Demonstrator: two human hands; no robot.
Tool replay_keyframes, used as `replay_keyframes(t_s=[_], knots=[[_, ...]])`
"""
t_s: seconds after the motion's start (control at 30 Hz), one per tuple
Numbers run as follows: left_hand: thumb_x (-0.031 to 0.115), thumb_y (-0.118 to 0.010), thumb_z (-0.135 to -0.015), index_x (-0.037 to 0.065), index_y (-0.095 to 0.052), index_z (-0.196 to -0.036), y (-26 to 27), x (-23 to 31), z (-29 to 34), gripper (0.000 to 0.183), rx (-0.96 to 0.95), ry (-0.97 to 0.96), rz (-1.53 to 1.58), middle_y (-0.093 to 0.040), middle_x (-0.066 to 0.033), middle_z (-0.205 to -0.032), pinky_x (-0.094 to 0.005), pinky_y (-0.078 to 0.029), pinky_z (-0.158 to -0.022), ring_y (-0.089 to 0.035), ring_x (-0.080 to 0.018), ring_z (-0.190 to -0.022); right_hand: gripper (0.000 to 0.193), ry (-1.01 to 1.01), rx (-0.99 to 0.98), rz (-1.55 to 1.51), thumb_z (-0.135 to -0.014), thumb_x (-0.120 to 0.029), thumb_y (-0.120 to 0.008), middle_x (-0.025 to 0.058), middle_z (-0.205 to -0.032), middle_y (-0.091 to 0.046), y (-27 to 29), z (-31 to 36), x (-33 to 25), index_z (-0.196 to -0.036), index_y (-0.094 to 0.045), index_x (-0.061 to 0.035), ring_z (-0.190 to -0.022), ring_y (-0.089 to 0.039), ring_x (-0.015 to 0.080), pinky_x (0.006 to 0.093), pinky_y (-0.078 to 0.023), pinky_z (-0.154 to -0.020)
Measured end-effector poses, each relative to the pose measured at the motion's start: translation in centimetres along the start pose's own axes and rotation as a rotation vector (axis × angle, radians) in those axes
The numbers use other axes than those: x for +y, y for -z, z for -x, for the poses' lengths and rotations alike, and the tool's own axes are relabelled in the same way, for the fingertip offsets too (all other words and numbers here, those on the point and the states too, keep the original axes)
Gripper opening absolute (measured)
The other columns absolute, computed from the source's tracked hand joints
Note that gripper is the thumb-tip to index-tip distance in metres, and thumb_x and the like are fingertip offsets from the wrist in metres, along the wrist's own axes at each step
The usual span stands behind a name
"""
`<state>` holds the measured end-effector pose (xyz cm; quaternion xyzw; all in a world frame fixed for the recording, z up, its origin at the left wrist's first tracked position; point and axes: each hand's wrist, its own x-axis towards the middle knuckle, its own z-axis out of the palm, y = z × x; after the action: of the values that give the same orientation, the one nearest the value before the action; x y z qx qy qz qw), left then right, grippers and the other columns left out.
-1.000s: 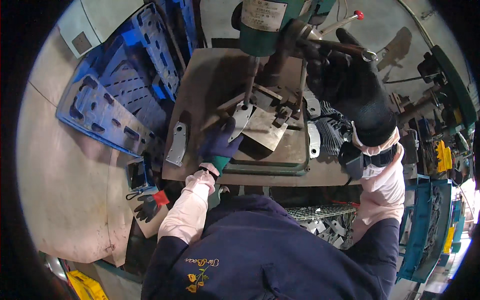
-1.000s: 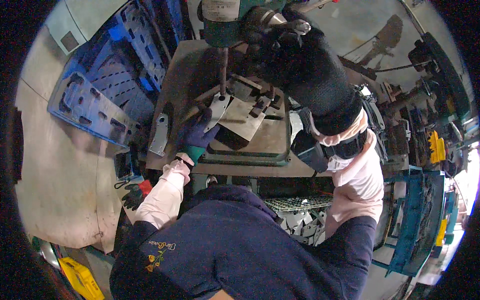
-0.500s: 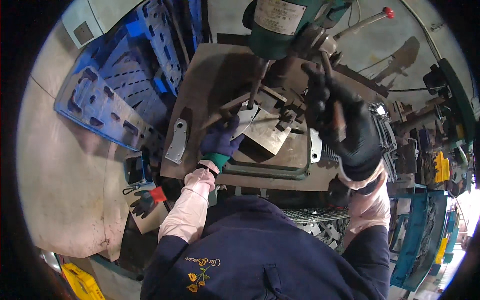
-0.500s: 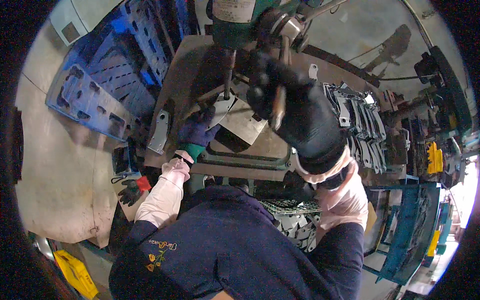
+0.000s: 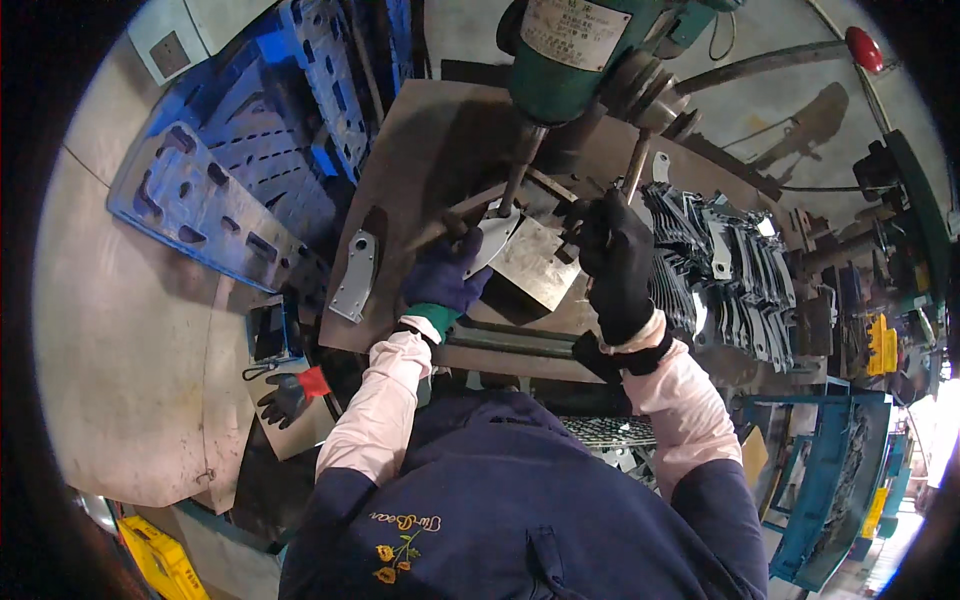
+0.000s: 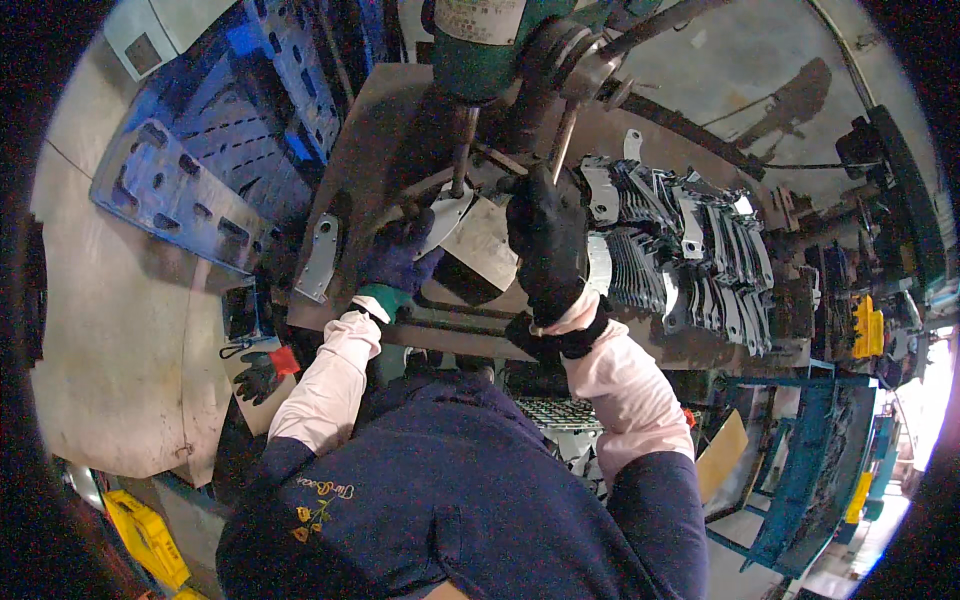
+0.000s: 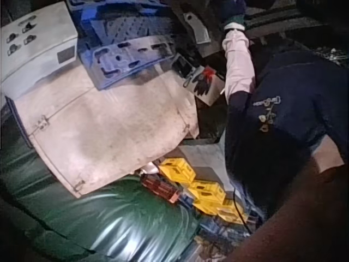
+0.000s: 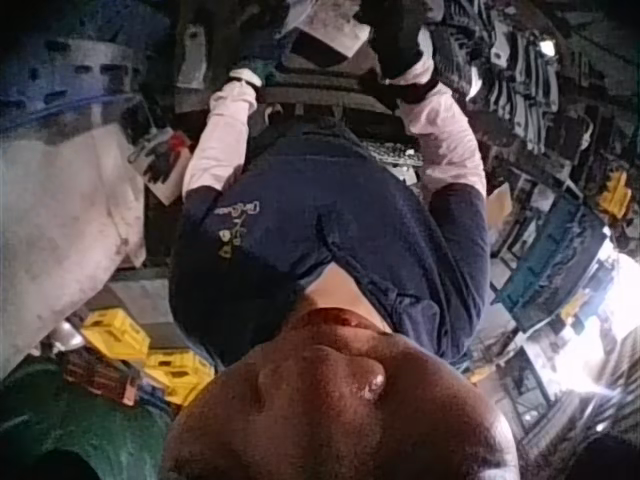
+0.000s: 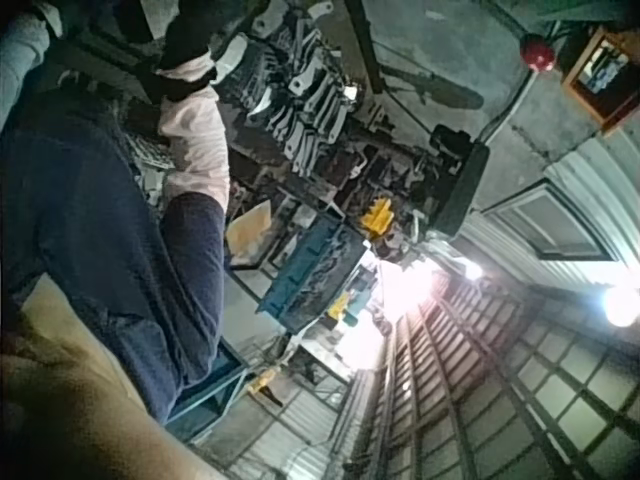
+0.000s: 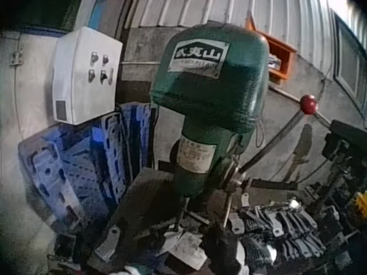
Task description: Drilling holes into pre-formed metal components using a stationary drill press.
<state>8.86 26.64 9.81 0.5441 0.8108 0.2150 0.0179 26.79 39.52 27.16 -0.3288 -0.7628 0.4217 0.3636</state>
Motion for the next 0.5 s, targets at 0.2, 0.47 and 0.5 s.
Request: replay_keyframes(t_s=[0.2, 0.47, 0.5], knots=[[0.047, -0.058, -0.087, 0.026, -0.032, -0.148, 0.8, 0.2, 0.1, 0.070, -0.075, 0.044, 0.034, -0.055, -0.0257, -0.124, -0.0532, -0.044, -0.092, -0.054, -0.0473, -0.106, 0.021, -0.215, 0.148, -0.500, -0.095, -0.024, -0.062, 0.0001, -0.071, -0.058, -1.5, -1.0, 3.1, -0.092, -0.064, -0.0023, -0.059, -0.051, 0.0094, 0.0270, -0.040, -0.051], [0.045, -0.063, -0.084, 0.028, -0.036, -0.146, 0.1, 0.1, 0.1, 0.070, 0.016, 0.021, -0.008, -0.057, -0.0251, -0.120, -0.0530, -0.047, -0.087, -0.055, -0.0468, -0.105, 0.023, -0.014, 0.241, -0.468, -0.097, -0.024, -0.058, 0.0013, -0.075, -0.062, -1.9, -2.6, 6.6, -0.092, -0.064, -0.0024, -0.058, -0.053, 0.0083, 0.0244, -0.042, -0.050], [0.045, -0.063, -0.083, 0.028, -0.037, -0.146, 0.3, 0.1, 0.0, 0.070, 0.007, 0.015, -0.012, -0.057, -0.0248, -0.121, -0.0531, -0.047, -0.087, -0.055, -0.0466, -0.105, 0.022, -0.003, 0.236, -0.452, -0.097, -0.023, -0.057, 0.0016, -0.076, -0.063, -1.9, -2.7, 6.8, -0.092, -0.064, -0.0022, -0.059, -0.054, 0.0084, 0.0245, -0.042, -0.050]])
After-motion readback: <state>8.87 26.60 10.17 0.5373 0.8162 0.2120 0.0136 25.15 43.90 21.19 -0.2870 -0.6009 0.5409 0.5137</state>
